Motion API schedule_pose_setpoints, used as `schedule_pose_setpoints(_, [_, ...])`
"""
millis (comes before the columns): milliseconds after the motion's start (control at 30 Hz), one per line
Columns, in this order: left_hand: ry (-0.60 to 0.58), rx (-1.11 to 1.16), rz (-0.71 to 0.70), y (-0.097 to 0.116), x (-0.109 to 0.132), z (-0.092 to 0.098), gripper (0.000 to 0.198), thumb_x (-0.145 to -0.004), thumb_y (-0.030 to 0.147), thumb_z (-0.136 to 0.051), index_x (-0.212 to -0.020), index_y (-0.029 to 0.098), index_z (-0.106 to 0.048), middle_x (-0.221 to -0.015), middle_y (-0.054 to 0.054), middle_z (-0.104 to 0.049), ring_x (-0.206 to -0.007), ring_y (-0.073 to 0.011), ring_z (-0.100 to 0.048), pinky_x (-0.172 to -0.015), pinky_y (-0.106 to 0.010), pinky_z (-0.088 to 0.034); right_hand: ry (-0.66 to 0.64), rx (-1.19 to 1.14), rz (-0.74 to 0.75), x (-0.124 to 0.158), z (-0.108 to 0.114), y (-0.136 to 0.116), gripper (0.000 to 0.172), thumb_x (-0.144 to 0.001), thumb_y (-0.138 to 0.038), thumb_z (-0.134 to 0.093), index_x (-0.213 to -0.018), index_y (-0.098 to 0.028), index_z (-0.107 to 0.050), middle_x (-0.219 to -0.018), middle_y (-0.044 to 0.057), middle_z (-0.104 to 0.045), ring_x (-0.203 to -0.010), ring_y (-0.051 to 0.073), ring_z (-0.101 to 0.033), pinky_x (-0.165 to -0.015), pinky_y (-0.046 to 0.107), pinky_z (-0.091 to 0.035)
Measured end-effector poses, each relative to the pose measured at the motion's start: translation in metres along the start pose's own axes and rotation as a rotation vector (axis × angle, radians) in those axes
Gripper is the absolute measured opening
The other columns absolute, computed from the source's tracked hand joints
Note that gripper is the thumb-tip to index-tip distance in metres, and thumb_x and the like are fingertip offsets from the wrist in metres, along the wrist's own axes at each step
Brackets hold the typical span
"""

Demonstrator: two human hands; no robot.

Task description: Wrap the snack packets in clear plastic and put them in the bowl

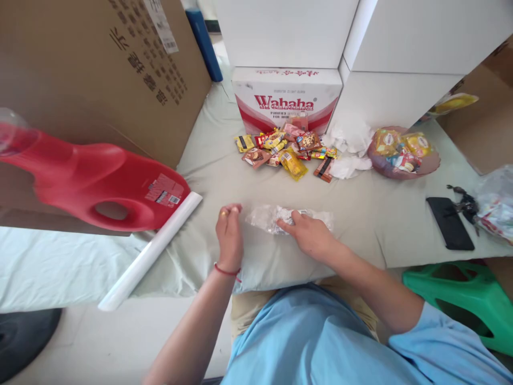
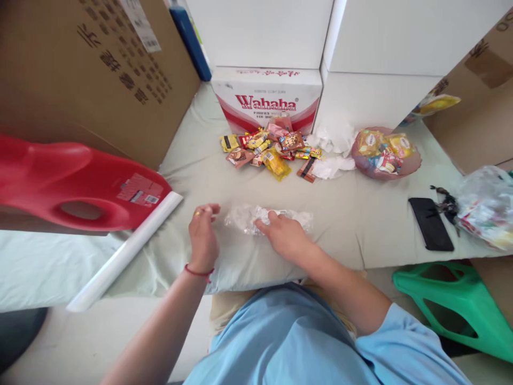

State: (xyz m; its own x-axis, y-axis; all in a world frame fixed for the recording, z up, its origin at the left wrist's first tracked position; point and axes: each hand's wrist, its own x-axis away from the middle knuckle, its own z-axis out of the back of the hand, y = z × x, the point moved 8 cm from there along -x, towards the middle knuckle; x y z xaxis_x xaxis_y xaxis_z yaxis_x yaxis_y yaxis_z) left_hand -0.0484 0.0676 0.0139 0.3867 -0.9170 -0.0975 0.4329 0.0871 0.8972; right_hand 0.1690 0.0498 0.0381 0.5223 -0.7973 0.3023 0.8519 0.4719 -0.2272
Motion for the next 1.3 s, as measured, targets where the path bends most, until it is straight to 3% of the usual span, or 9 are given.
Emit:
schedule_pose_setpoints(133, [-0.284, -0.207, -0.052, 0.010, -0.033, -0.041, 0.057, -0.090, 0.066, -0.059, -0.122, 0.020, -0.066, -0.149, -0.018, -0.058, -0.150, -0.0353, -0.042, -0.123, -0.053, -0.033, -0.005, 0.005, -0.032, -0.001, 0.006, -0.003, 0.058, -0.101, -0.012, -0.041, -0.153, -0.034, -0.053, -0.124, 0.016, -0.061, -0.096, 0.027, -0.067, -0.074, 0.034, -0.050])
schedule_pose_setpoints(267, [-0.525, -0.460, -0.175, 0.011, -0.030, -0.055, 0.037, -0.070, 0.047, -0.083, -0.092, 0.020, -0.070, -0.151, -0.017, -0.056, -0.152, -0.0416, -0.036, -0.124, -0.060, -0.027, 0.021, -0.135, 0.018, 0.004, 0.002, 0.009, 0.061, -0.100, -0.013, -0.046, -0.159, -0.029, -0.047, -0.123, 0.014, -0.060, -0.100, 0.026, -0.067, -0.086, 0.037, -0.054])
schedule_pose_setpoints(367, [-0.513, -0.323, -0.134, 0.015, -0.021, -0.037, 0.018, -0.077, 0.036, -0.071, -0.082, 0.020, -0.063, -0.115, -0.010, -0.071, -0.114, -0.0267, -0.065, -0.105, -0.044, -0.050, 0.089, -0.348, 0.127, 0.013, 0.000, 0.017, 0.065, -0.098, -0.019, -0.058, -0.161, -0.021, -0.041, -0.130, 0.015, -0.058, -0.113, 0.026, -0.064, -0.102, 0.041, -0.052])
schedule_pose_setpoints(500, [-0.458, -0.114, -0.016, 0.038, 0.000, -0.034, 0.018, -0.083, 0.037, -0.067, -0.082, 0.020, -0.060, -0.075, 0.002, -0.064, -0.070, -0.0156, -0.060, -0.071, -0.029, -0.050, 0.170, -0.488, 0.191, 0.024, -0.005, 0.019, 0.061, -0.096, -0.019, -0.061, -0.156, -0.020, -0.048, -0.134, 0.016, -0.057, -0.122, 0.027, -0.060, -0.110, 0.045, -0.049])
schedule_pose_setpoints(700, [-0.561, -0.269, -0.404, 0.089, 0.061, -0.091, 0.027, -0.091, 0.017, -0.054, -0.111, 0.017, -0.072, -0.112, -0.011, -0.071, -0.101, -0.0229, -0.066, -0.091, -0.038, -0.055, 0.273, -0.579, 0.199, 0.031, -0.008, 0.030, 0.045, -0.094, -0.013, -0.052, -0.138, -0.020, -0.064, -0.135, 0.015, -0.062, -0.126, 0.025, -0.060, -0.111, 0.044, -0.050])
schedule_pose_setpoints(900, [-0.524, -0.777, -0.698, 0.076, 0.102, -0.107, 0.051, -0.097, 0.009, -0.047, -0.148, 0.008, -0.054, -0.149, -0.019, -0.058, -0.130, -0.0320, -0.055, -0.102, -0.045, -0.050, 0.608, -0.343, -0.333, 0.052, -0.006, 0.098, 0.040, -0.093, -0.028, -0.062, -0.132, -0.017, -0.068, -0.140, 0.020, -0.060, -0.133, 0.037, -0.050, -0.112, 0.058, -0.044])
schedule_pose_setpoints(1000, [-0.517, -0.825, -0.717, 0.073, 0.104, -0.106, 0.051, -0.100, 0.011, -0.045, -0.150, 0.008, -0.052, -0.151, -0.019, -0.057, -0.131, -0.0318, -0.055, -0.102, -0.044, -0.048, 0.593, -0.319, -0.346, 0.054, -0.016, 0.103, 0.023, -0.089, -0.028, -0.067, -0.108, -0.017, -0.074, -0.140, 0.020, -0.059, -0.139, 0.039, -0.044, -0.114, 0.059, -0.041])
schedule_pose_setpoints(1200, [-0.536, -0.780, -0.764, 0.074, 0.106, -0.107, 0.049, -0.100, 0.011, -0.043, -0.147, 0.013, -0.057, -0.152, -0.019, -0.057, -0.136, -0.0305, -0.053, -0.099, -0.045, -0.048, 0.535, -0.689, -0.319, 0.040, -0.003, 0.095, 0.019, -0.095, -0.038, -0.059, -0.092, -0.020, -0.064, -0.083, 0.002, -0.067, -0.076, 0.019, -0.062, -0.073, 0.030, -0.051])
schedule_pose_setpoints(1300, [-0.533, -0.754, -0.787, 0.075, 0.107, -0.108, 0.047, -0.100, 0.010, -0.041, -0.143, 0.012, -0.060, -0.151, -0.019, -0.059, -0.137, -0.0302, -0.054, -0.103, -0.048, -0.047, 0.481, -0.595, -0.304, 0.010, 0.020, 0.069, 0.013, -0.095, -0.031, -0.061, -0.093, -0.019, -0.065, -0.082, 0.001, -0.068, -0.077, 0.016, -0.062, -0.074, 0.026, -0.047])
